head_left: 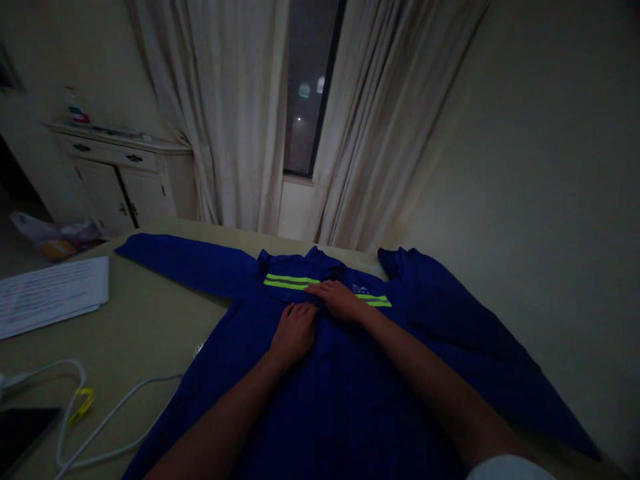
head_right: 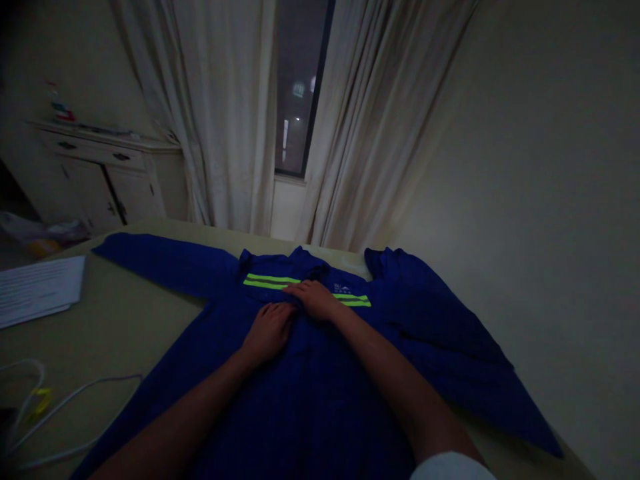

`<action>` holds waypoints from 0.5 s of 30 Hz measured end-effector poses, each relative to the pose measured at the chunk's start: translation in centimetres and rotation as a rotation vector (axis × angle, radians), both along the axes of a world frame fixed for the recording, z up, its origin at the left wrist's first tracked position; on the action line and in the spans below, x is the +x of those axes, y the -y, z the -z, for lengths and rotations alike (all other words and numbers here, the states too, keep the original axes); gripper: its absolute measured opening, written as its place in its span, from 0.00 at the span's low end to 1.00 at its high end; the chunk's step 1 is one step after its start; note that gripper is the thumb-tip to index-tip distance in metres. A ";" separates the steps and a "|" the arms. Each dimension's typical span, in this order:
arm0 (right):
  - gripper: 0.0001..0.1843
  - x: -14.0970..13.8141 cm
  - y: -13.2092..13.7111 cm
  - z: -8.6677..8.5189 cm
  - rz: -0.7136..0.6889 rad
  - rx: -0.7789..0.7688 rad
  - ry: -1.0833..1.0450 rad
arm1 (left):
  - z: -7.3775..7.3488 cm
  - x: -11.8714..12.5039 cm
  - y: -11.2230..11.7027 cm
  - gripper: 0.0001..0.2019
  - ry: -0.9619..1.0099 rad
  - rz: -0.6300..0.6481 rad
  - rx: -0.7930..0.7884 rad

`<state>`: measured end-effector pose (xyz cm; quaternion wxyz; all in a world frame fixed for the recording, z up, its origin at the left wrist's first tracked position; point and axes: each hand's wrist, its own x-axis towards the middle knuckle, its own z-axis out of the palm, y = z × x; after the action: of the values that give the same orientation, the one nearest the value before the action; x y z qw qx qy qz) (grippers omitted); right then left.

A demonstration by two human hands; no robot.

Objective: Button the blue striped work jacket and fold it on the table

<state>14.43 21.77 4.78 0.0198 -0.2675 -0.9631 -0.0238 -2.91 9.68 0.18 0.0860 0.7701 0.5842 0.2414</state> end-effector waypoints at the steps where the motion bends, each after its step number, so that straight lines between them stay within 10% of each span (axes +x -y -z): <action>1: 0.29 -0.8 0.3 0.1 -0.049 -0.023 0.050 | -0.1 -0.1 0.0 0.17 0.014 -0.025 -0.005; 15: 0.14 7.6 1.5 -0.7 0.300 -0.035 0.012 | 0.2 0.5 0.5 0.25 -0.021 -0.009 0.003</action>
<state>22.05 20.31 5.43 0.0055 -0.4087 -0.9126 -0.0114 -2.45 9.14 -0.04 0.0775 0.7702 0.5880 0.2346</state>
